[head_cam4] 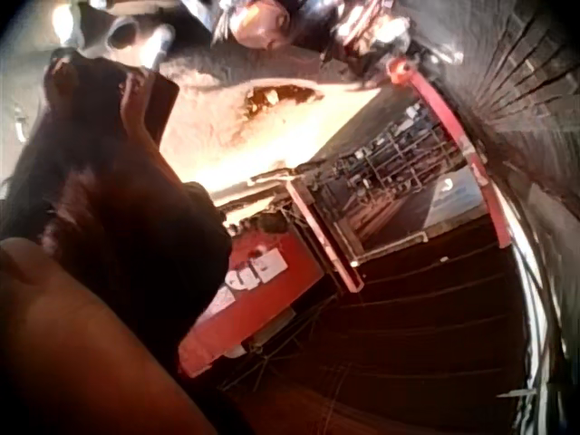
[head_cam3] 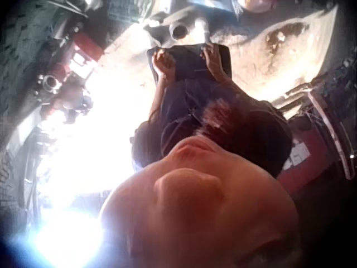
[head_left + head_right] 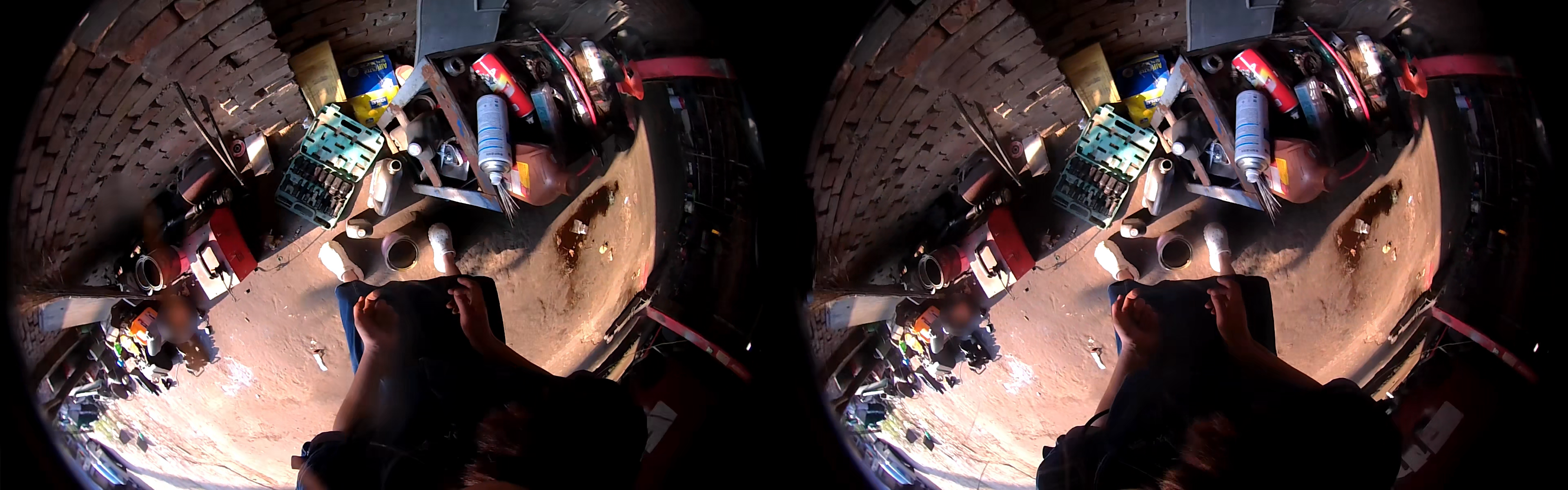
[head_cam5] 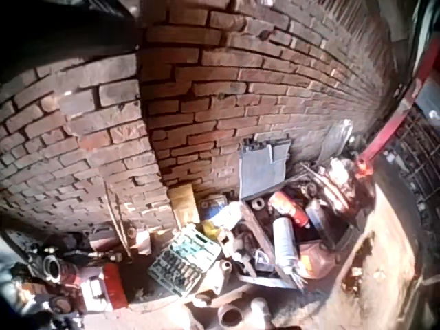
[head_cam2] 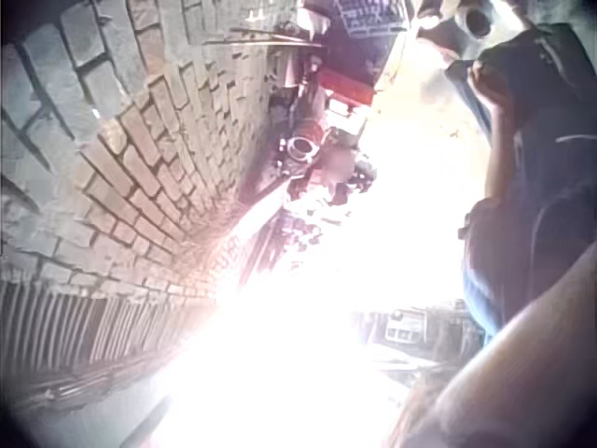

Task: The person wipes a metal component with a cloth, selects a small spring and plunger from a tray, and inserts them into a metal housing. They use a screwdriver to secure a screw on the housing and wipe the assembly with a cloth.

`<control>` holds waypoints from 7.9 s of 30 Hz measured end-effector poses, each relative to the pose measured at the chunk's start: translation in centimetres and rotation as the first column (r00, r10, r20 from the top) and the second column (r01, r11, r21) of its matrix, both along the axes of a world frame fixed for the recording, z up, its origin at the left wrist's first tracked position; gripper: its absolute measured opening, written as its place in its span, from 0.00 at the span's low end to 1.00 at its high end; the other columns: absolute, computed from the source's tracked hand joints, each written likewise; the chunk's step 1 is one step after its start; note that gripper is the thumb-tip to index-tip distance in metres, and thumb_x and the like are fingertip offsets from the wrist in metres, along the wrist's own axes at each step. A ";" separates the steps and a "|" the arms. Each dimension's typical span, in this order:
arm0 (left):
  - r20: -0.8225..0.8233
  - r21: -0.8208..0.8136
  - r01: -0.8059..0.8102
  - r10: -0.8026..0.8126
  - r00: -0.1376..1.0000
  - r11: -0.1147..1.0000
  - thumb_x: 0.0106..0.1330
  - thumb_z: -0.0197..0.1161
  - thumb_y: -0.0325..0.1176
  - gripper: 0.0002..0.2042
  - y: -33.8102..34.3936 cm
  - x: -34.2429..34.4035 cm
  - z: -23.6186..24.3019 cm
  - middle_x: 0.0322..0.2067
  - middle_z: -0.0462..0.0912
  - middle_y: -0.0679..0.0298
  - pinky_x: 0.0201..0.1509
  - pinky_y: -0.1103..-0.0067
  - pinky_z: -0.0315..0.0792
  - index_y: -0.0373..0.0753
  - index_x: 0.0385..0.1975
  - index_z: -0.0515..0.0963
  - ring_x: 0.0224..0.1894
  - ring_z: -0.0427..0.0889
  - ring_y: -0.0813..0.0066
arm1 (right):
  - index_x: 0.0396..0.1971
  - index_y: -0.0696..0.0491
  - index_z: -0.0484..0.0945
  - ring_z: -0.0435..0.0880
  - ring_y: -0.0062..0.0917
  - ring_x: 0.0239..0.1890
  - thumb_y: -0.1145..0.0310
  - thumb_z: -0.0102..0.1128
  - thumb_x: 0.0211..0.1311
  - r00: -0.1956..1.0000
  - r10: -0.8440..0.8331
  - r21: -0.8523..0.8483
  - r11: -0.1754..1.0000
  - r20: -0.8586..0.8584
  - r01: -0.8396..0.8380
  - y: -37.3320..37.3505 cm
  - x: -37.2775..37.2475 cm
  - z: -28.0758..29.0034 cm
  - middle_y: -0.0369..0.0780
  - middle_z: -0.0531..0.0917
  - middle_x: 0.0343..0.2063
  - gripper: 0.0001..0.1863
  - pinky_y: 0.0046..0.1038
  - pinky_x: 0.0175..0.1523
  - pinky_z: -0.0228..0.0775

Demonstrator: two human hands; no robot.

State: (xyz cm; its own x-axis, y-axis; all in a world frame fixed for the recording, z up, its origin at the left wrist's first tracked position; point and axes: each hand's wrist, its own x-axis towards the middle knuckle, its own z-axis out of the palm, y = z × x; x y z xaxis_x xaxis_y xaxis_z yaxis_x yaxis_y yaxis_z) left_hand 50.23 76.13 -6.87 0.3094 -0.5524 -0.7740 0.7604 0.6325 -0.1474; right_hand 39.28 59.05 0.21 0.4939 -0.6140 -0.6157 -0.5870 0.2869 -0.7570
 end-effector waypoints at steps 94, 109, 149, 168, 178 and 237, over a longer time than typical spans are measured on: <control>-0.292 0.919 -0.091 -0.815 0.501 -0.385 0.44 0.68 0.42 0.36 -57.9 14.0 4.6 0.44 0.76 0.42 0.51 0.66 0.72 0.28 0.48 0.59 0.45 0.78 0.48 | 0.45 0.59 0.75 0.79 0.30 0.41 0.55 0.56 0.60 0.919 0.392 -0.183 0.906 0.028 -0.381 -65.8 -5.6 11.6 0.44 0.81 0.37 0.22 0.28 0.47 0.67; 0.446 -0.053 0.135 -0.098 0.890 0.989 0.54 0.58 0.54 0.29 -45.7 18.5 9.7 0.45 0.77 0.56 0.52 0.66 0.74 0.38 0.49 0.70 0.47 0.77 0.59 | 0.38 0.60 0.77 0.80 0.27 0.38 0.55 0.61 0.57 0.919 0.392 -0.174 0.909 0.047 -0.379 -65.0 -2.9 10.2 0.44 0.82 0.33 0.21 0.28 0.44 0.69; -0.630 0.731 -0.588 -0.673 -0.387 -0.346 0.60 0.56 0.40 0.14 -58.8 18.6 3.1 0.46 0.77 0.61 0.51 0.68 0.73 0.40 0.40 0.79 0.53 0.72 0.58 | 0.35 0.61 0.76 0.77 0.23 0.31 0.58 0.59 0.58 0.983 0.185 -0.183 0.966 -0.006 -0.183 -64.1 -8.9 12.5 0.40 0.80 0.28 0.18 0.25 0.38 0.66; 0.288 0.298 0.053 -0.142 0.947 0.953 0.57 0.62 0.33 0.06 -49.9 -9.2 9.0 0.25 0.78 0.62 0.36 0.76 0.72 0.38 0.30 0.75 0.29 0.78 0.71 | 0.34 0.61 0.77 0.78 0.20 0.33 0.63 0.63 0.56 0.926 0.301 -0.091 0.953 0.228 -0.287 -62.9 -3.7 10.3 0.40 0.81 0.28 0.15 0.23 0.39 0.68; 0.329 0.739 0.116 -0.506 0.797 0.663 0.52 0.61 0.30 0.05 -50.2 -7.2 10.5 0.22 0.79 0.65 0.28 0.81 0.70 0.35 0.25 0.77 0.23 0.77 0.76 | 0.37 0.61 0.75 0.78 0.19 0.33 0.62 0.64 0.56 0.861 0.445 -0.158 0.895 0.248 -0.417 -61.5 0.1 6.6 0.40 0.81 0.31 0.17 0.22 0.40 0.69; 0.160 0.964 0.051 -0.721 0.674 0.261 0.41 0.69 0.44 0.25 -49.0 -4.1 6.8 0.31 0.83 0.54 0.38 0.74 0.76 0.33 0.37 0.78 0.33 0.83 0.65 | 0.66 0.53 0.45 0.66 0.34 0.60 0.59 0.53 0.62 0.721 0.125 0.689 0.221 0.682 -0.690 -52.7 8.4 14.7 0.47 0.58 0.63 0.38 0.31 0.56 0.71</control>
State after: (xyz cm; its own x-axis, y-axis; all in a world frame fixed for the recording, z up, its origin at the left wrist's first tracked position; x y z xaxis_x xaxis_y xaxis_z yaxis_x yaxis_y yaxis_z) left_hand 46.09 27.10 -0.02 0.7506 0.1291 -0.6480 0.6537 -0.2887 0.6996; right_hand 47.72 6.34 14.87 0.8196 0.5215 -0.2373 -0.5721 0.7224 -0.3883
